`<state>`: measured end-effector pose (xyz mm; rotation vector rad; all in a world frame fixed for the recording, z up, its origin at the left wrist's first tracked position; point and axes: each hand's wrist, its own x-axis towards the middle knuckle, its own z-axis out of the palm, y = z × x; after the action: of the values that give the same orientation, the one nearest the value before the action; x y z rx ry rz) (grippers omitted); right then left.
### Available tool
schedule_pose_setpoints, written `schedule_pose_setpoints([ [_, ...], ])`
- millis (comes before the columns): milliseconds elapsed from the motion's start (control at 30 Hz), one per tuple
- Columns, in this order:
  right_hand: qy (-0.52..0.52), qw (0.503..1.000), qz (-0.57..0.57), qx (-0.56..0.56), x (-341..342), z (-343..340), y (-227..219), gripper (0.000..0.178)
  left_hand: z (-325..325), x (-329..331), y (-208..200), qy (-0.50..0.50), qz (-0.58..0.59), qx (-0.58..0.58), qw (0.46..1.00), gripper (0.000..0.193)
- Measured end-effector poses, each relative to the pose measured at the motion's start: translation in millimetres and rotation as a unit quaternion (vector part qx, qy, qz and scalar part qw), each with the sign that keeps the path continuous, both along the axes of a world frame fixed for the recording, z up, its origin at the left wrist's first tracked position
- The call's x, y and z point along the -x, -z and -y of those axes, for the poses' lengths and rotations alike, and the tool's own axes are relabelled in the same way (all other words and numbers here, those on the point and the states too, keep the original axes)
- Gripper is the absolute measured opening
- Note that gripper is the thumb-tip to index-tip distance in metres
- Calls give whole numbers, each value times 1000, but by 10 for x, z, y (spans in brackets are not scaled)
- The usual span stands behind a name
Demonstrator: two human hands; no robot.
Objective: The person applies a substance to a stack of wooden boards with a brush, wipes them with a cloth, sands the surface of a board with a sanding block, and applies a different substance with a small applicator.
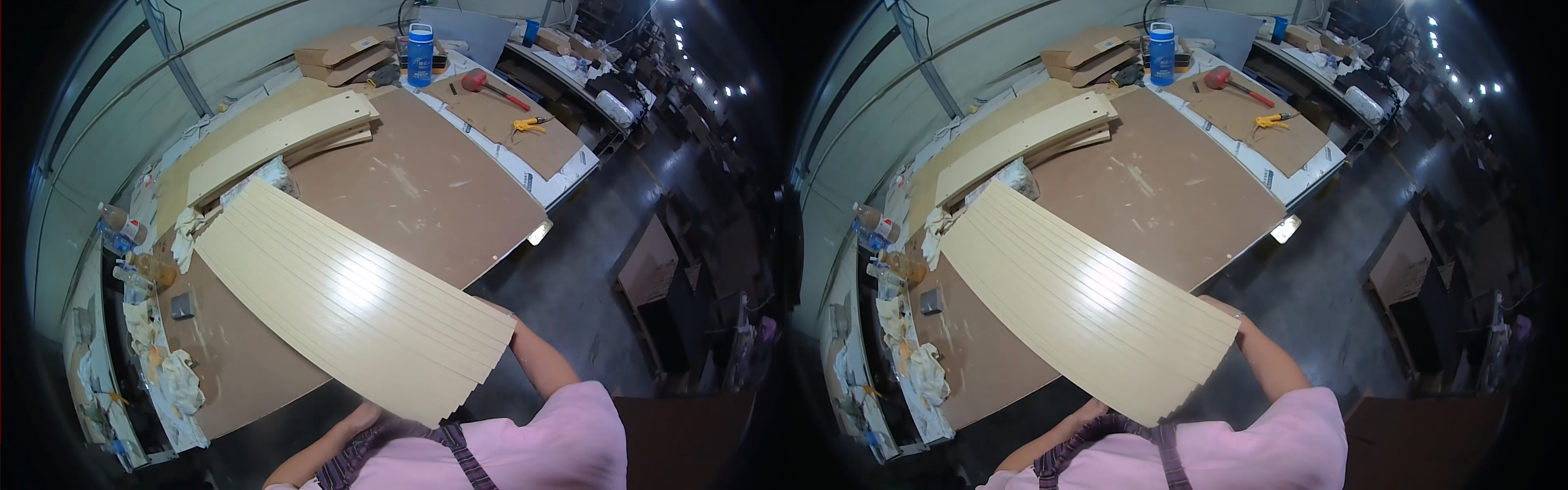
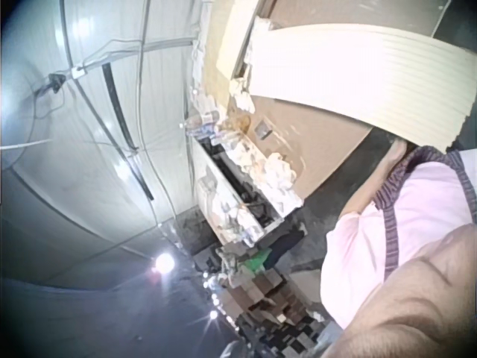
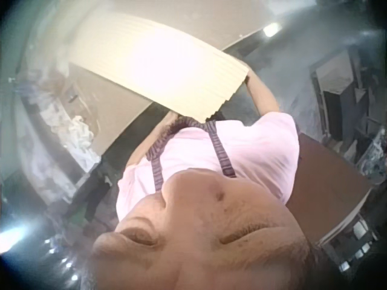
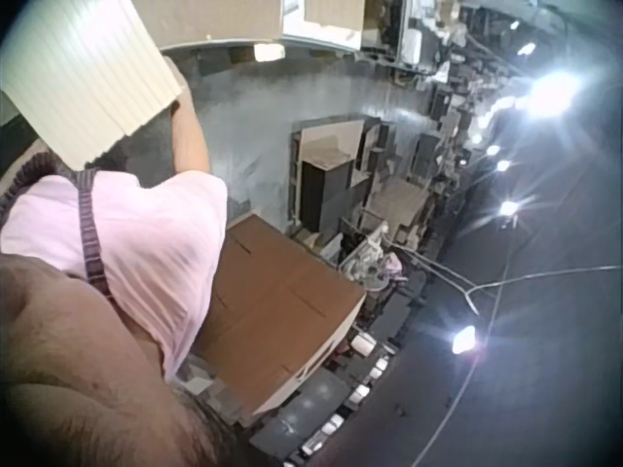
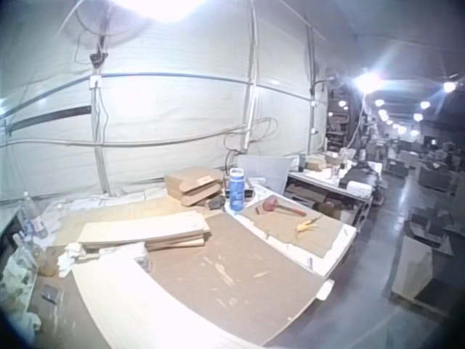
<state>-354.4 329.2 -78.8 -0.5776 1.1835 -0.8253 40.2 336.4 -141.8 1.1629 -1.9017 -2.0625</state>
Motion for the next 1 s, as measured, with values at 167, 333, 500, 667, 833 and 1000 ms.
schedule_pose_setpoints([
  [167,183,962,-89,184,-134,-338,137,29,560,-711,224,145,33,-95,984,50],
  [333,518,833,-34,190,-744,-1096,-27,56,2036,-1467,-1120,65,-142,-135,978,46],
  [500,602,782,-59,149,-1323,-951,199,69,3803,-2701,-1328,-350,-209,91,909,45],
  [667,568,778,77,258,-1369,-810,25,77,5090,-2462,-1110,-298,-264,21,917,64],
  [833,588,782,22,205,-1286,-878,-31,83,5496,-1809,-786,-106,-268,-77,954,78],
  [1000,582,786,79,192,-1271,-914,-59,86,5513,-1439,-781,12,-301,-122,946,80],
])
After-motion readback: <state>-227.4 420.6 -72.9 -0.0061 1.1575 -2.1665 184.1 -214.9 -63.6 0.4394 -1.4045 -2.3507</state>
